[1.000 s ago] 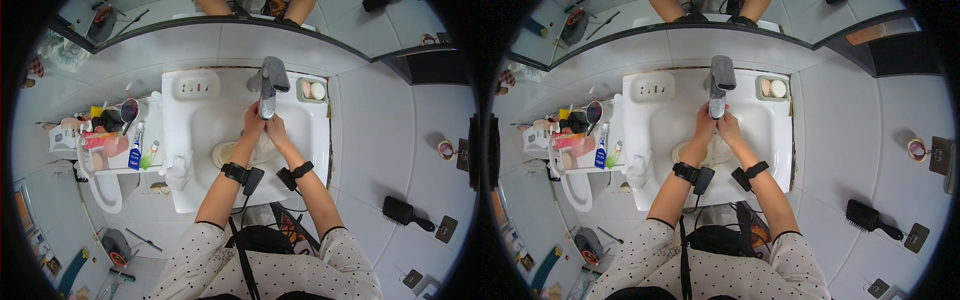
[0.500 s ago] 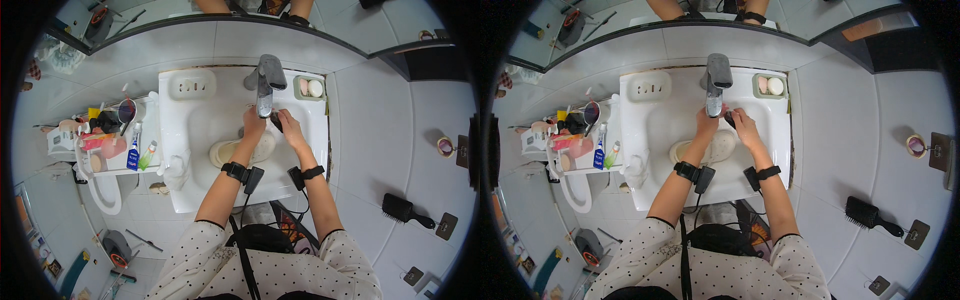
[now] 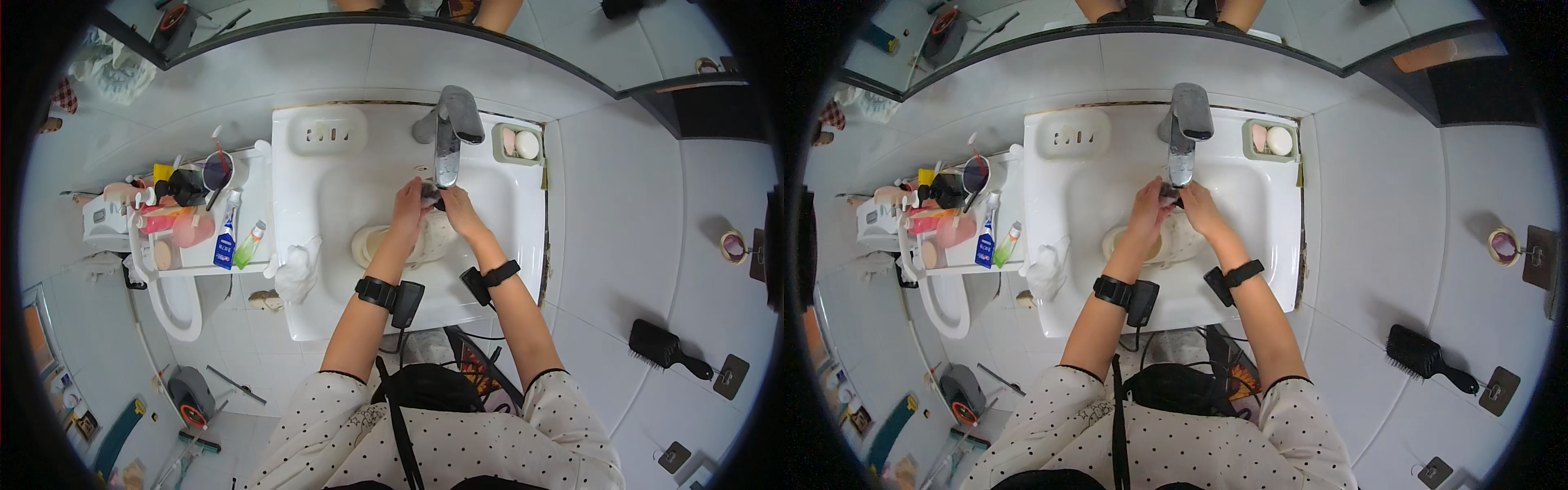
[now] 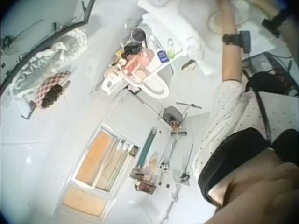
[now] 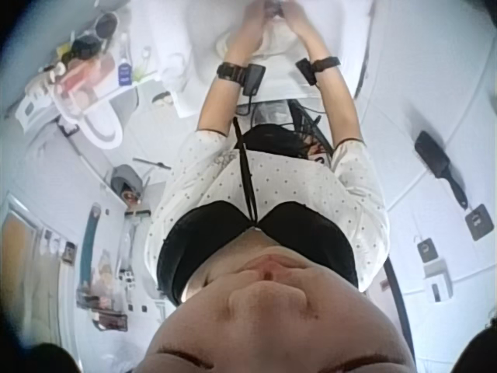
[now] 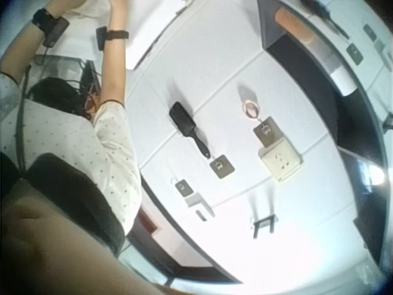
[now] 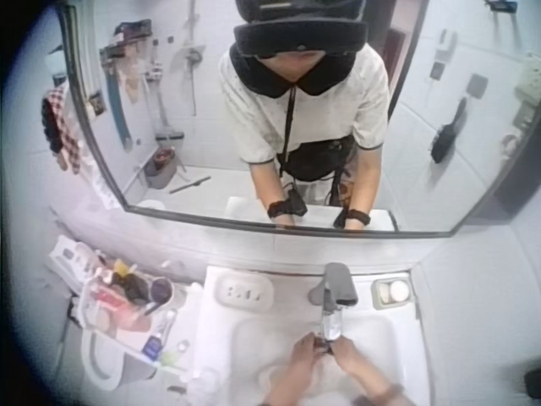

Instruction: Cleaning a white rubber shoe with a brush and soapy water in a bathroom sink.

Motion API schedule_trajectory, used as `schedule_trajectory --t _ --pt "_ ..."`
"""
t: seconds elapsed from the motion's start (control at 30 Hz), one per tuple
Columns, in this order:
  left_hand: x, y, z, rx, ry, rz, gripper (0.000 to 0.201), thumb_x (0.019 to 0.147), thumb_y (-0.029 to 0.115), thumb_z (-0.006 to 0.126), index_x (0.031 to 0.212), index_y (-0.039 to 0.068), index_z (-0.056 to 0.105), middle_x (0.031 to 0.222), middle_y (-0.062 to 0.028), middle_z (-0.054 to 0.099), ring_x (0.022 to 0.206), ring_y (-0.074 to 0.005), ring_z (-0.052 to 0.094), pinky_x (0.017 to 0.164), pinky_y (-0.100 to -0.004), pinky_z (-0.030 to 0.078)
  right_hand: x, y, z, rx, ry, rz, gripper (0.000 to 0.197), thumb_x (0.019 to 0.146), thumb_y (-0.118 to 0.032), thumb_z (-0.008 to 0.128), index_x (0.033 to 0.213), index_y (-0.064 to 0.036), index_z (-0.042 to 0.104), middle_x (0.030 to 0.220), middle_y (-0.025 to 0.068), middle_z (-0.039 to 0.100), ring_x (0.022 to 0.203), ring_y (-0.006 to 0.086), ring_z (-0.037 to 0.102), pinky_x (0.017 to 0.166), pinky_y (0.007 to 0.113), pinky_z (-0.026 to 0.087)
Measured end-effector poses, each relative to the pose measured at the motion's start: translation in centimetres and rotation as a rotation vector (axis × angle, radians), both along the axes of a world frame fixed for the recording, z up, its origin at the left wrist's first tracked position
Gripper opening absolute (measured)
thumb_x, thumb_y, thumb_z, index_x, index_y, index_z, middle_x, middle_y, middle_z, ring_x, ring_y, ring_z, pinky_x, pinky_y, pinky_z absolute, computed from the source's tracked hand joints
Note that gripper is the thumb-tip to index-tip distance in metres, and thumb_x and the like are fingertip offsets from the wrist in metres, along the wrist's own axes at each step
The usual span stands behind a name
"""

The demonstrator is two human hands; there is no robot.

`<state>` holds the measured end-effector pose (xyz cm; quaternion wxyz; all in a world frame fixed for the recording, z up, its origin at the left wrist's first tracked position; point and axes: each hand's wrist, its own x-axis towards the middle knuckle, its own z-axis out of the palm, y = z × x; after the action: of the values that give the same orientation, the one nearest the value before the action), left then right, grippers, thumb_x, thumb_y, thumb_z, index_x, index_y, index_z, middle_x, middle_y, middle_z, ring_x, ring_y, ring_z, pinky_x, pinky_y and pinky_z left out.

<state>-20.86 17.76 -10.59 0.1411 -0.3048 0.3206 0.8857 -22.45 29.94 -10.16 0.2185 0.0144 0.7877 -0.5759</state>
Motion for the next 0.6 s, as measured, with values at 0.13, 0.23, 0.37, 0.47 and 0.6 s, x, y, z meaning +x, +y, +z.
schedule_trajectory --t 0.13,0.23,0.37,0.47,0.6 --pt "0.4 -1.3 -0.2 -0.075 0.042 -0.077 0.026 0.094 0.027 0.041 0.091 0.004 0.054 0.073 -0.0009 0.052 0.06 -0.0084 0.046 0.057 -0.0228 0.041 -0.3 -0.4 -1.4 0.024 0.015 0.078 0.031 0.091 -0.02 0.038 0.098 0.0052 0.055 0.081 0.009 0.059 0.074 0.0142 0.054 0.069 0.028 0.043" --pt "0.6 -1.2 0.2 -0.076 0.028 -0.061 0.027 0.094 0.026 0.04 0.093 0.003 0.055 0.073 -0.0002 0.052 0.061 -0.0079 0.046 0.058 -0.0225 0.041 0.5 -1.4 -0.6 0.129 0.267 0.084 0.032 0.09 -0.022 0.038 0.092 0.0048 0.056 0.077 0.0127 0.06 0.068 0.0207 0.053 0.065 0.032 0.043" --pt "0.4 -0.2 0.7 -0.034 0.111 -0.089 0.029 0.094 0.026 0.039 0.093 0.003 0.057 0.073 0.0008 0.052 0.063 -0.0068 0.046 0.058 -0.0214 0.039 -0.8 1.0 -1.5 0.209 0.196 0.072 0.036 0.09 -0.027 0.039 0.088 0.005 0.056 0.075 0.0163 0.061 0.066 0.0248 0.056 0.063 0.036 0.043" --pt "0.3 -0.2 0.5 -0.172 0.168 -0.107 0.026 0.094 0.023 0.039 0.089 0.003 0.055 0.074 -0.0001 0.052 0.065 -0.0079 0.046 0.059 -0.0231 0.04 -0.6 0.0 0.1 0.015 0.042 -0.055 0.036 0.091 -0.029 0.04 0.089 0.004 0.056 0.076 0.0172 0.061 0.069 0.0251 0.058 0.065 0.035 0.044" --pt "1.2 0.0 -2.4 -0.391 0.34 -0.202 0.02 0.091 0.022 0.045 0.092 0.003 0.052 0.07 -0.0006 0.05 0.061 -0.009 0.045 0.06 -0.0256 0.042 -0.5 0.6 1.6 0.088 0.185 -0.065 0.034 0.089 -0.03 0.046 0.09 0.0026 0.055 0.074 0.0167 0.061 0.068 0.0259 0.058 0.065 0.033 0.045"
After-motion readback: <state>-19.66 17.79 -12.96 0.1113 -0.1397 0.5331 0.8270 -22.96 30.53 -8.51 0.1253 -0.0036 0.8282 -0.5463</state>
